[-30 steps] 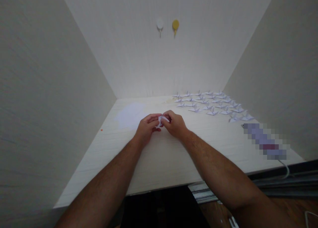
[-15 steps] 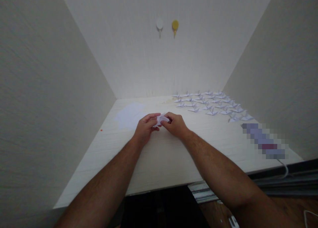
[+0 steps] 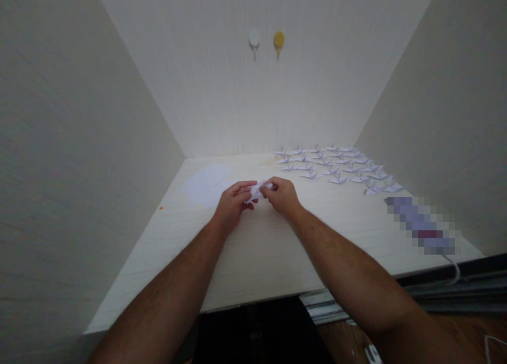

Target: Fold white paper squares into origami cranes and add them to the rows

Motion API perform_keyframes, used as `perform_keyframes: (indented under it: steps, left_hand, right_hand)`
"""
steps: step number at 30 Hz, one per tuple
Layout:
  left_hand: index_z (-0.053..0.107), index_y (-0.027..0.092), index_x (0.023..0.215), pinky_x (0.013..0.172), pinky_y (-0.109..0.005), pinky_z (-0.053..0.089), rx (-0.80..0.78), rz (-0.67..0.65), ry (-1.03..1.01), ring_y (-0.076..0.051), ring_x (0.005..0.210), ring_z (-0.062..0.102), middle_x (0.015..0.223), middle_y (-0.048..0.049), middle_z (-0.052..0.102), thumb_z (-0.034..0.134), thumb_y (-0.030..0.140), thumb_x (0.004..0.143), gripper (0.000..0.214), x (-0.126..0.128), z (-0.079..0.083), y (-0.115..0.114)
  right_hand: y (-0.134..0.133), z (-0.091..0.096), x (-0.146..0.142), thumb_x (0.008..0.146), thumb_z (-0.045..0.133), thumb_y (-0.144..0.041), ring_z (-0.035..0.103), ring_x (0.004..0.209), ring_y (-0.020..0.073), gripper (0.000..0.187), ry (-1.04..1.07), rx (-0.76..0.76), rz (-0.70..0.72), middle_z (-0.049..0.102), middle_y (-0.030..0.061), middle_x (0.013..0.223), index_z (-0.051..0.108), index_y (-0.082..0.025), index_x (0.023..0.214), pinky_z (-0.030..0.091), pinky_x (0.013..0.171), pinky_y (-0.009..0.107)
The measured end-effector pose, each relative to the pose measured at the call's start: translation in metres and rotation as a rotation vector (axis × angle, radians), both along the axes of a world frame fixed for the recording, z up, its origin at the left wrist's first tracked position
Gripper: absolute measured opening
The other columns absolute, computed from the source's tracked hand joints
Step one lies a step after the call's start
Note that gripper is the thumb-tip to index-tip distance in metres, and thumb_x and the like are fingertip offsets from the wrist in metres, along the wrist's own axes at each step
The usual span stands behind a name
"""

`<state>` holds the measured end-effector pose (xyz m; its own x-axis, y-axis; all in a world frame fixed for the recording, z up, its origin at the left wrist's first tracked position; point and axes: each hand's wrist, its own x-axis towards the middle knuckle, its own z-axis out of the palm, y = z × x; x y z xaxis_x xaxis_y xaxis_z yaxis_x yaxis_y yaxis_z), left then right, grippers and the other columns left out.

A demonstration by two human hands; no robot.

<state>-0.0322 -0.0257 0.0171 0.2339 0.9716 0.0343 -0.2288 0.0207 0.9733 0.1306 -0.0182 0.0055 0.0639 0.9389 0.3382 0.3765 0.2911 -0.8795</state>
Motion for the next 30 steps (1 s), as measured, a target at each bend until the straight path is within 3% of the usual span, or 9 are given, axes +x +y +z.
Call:
perform_keyframes:
  steps: [4,11,15,19,24,30]
  left_hand:
    - [0.066,0.014,0.105,0.052,-0.024,0.048,-0.039,-0.012,-0.005,-0.015,0.064,0.064,0.077,-0.0049,0.067,0.068,0.024,0.068,0.038,0.0,0.0,0.001]
    - [0.065,0.014,0.104,0.051,-0.024,0.05,-0.064,-0.02,-0.011,-0.016,0.065,0.066,0.081,-0.0067,0.069,0.066,0.022,0.069,0.036,-0.001,-0.001,0.003]
    - [0.065,0.014,0.104,0.05,-0.024,0.05,-0.09,0.012,-0.055,-0.016,0.064,0.066,0.087,-0.0074,0.069,0.066,0.019,0.067,0.037,0.0,0.0,0.005]
    - [0.066,0.014,0.104,0.05,-0.024,0.05,-0.078,0.016,-0.034,-0.016,0.064,0.066,0.088,-0.0085,0.07,0.066,0.02,0.067,0.037,0.001,0.0,0.004]
    - [0.067,0.015,0.11,0.057,-0.027,0.052,0.012,-0.039,0.067,-0.019,0.073,0.068,0.095,-0.0097,0.071,0.067,0.03,0.073,0.039,0.002,-0.003,0.001]
    - [0.065,0.014,0.113,0.065,-0.03,0.054,0.127,-0.081,0.16,-0.018,0.074,0.067,0.087,-0.0088,0.073,0.078,0.03,0.067,0.051,0.004,-0.002,-0.003]
  right_hand:
    - [0.001,0.0,-0.001,0.073,0.062,-0.032,0.048,0.047,0.0093,0.016,0.13,-0.062,0.054,0.059,-0.002,0.054,0.065,-0.016,0.073,0.036,0.046,0.021]
    - [-0.002,0.003,-0.001,0.073,0.062,-0.035,0.045,0.048,0.008,0.022,0.197,-0.042,0.124,0.056,-0.0034,0.057,0.065,-0.016,0.081,0.035,0.046,0.02]
    - [-0.003,0.005,-0.001,0.066,0.067,-0.035,0.045,0.048,0.0072,0.028,0.262,-0.066,0.191,0.057,-0.0037,0.062,0.063,-0.016,0.086,0.037,0.047,0.02]
    - [-0.006,0.006,-0.004,0.066,0.068,-0.033,0.047,0.053,0.0082,0.025,0.192,-0.012,0.16,0.057,-0.0034,0.063,0.063,-0.017,0.084,0.04,0.051,0.021]
    - [-0.01,0.01,-0.005,0.07,0.063,-0.026,0.052,0.059,0.0104,0.013,0.055,0.066,0.02,0.061,-0.0017,0.067,0.064,-0.017,0.079,0.042,0.057,0.023]
    - [-0.009,0.009,-0.003,0.072,0.055,-0.018,0.053,0.06,0.0114,0.01,-0.032,0.163,0.02,0.062,-0.0018,0.067,0.064,-0.018,0.076,0.041,0.057,0.023]
